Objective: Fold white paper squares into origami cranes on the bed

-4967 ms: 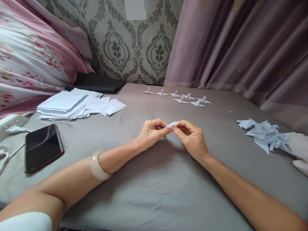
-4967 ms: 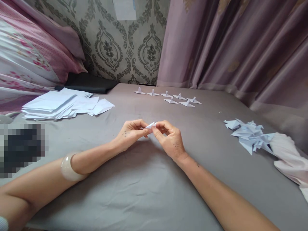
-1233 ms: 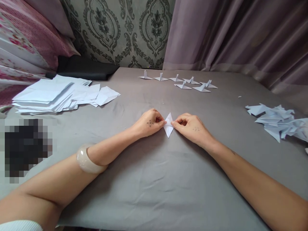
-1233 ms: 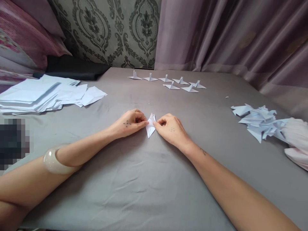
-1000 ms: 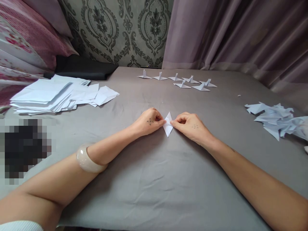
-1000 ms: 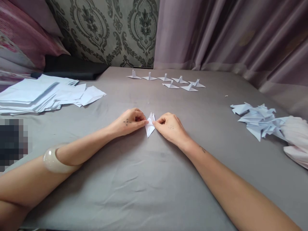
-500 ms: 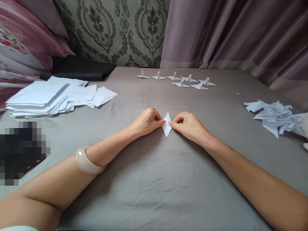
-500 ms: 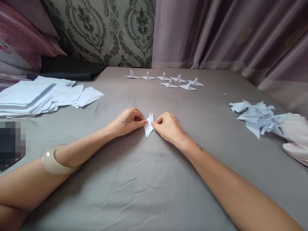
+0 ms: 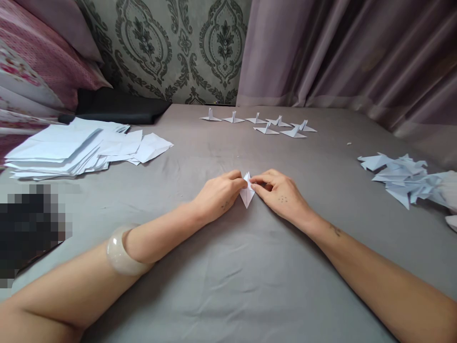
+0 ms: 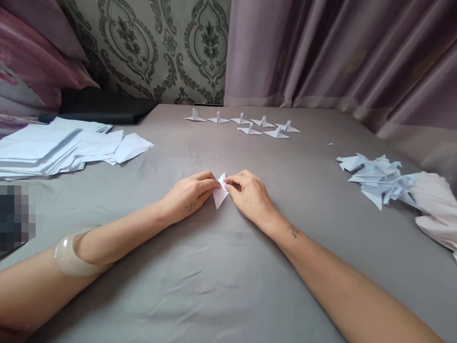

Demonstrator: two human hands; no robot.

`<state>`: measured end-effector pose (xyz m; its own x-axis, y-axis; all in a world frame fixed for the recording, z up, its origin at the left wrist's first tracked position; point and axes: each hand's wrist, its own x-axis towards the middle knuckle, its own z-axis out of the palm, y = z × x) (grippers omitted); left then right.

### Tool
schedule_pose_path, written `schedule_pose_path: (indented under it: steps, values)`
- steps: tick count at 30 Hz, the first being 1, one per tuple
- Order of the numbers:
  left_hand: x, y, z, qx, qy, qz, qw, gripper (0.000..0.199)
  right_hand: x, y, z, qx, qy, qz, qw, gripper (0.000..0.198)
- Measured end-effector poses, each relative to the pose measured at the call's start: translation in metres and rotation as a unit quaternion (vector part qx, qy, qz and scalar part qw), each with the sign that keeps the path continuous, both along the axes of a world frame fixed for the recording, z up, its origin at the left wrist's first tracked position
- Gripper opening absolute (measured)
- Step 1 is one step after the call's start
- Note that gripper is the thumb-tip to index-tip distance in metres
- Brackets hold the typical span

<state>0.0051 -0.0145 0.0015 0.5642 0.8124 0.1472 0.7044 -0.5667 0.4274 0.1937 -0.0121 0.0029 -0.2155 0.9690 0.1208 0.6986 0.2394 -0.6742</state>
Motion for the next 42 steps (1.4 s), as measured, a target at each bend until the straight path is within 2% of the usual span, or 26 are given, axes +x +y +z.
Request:
schedule_pose_path:
  steps: [4, 7, 11, 16, 20, 24, 27, 30, 32, 34, 37, 42]
  values:
    - [0.001, -0.006, 0.005, 0.031, 0.092, -0.016, 0.995, 0.037, 0.001, -0.001, -0.004, 0.038, -0.047, 0.039, 0.997, 0.023]
    - [0.002, -0.008, 0.006, 0.042, 0.123, -0.032, 0.991, 0.04, 0.003, 0.0, -0.003, 0.041, -0.088, 0.056, 0.994, 0.025]
    - [0.002, -0.008, 0.006, 0.078, 0.127, -0.04, 0.988, 0.039, 0.004, 0.002, -0.003, 0.035, -0.107, 0.067, 0.991, 0.027]
    - [0.003, -0.008, 0.007, 0.099, 0.13, -0.058, 0.985, 0.036, 0.005, 0.002, -0.006, 0.042, -0.091, 0.034, 0.994, 0.027]
    - [0.006, -0.01, 0.006, 0.11, 0.137, -0.073, 0.982, 0.033, 0.002, -0.005, -0.002, 0.062, -0.144, 0.057, 0.986, 0.031]
    - [0.007, -0.009, 0.007, 0.098, 0.14, -0.077, 0.982, 0.033, 0.0, -0.007, 0.002, 0.055, -0.191, 0.067, 0.978, 0.034]
    - [0.001, -0.006, 0.009, 0.1, 0.105, -0.092, 0.985, 0.033, 0.002, -0.002, 0.001, 0.049, -0.171, 0.069, 0.982, 0.033]
    - [-0.005, -0.003, 0.011, 0.098, 0.078, -0.109, 0.986, 0.034, 0.006, 0.002, -0.002, 0.036, -0.091, 0.05, 0.994, 0.026]
    - [-0.005, -0.003, 0.012, 0.097, 0.092, -0.108, 0.985, 0.036, 0.008, 0.002, -0.004, 0.042, -0.043, 0.051, 0.997, 0.023]
    - [-0.004, -0.005, 0.012, 0.094, 0.116, -0.104, 0.983, 0.038, 0.01, -0.001, -0.005, 0.066, -0.039, 0.074, 0.994, 0.025]
    - [-0.003, -0.006, 0.013, 0.093, 0.127, -0.098, 0.983, 0.038, 0.011, -0.008, -0.004, 0.106, -0.118, 0.107, 0.981, 0.032]
    - [-0.017, 0.005, 0.012, 0.031, 0.051, -0.106, 0.993, 0.046, 0.014, -0.016, 0.002, 0.145, -0.246, 0.126, 0.95, 0.036]
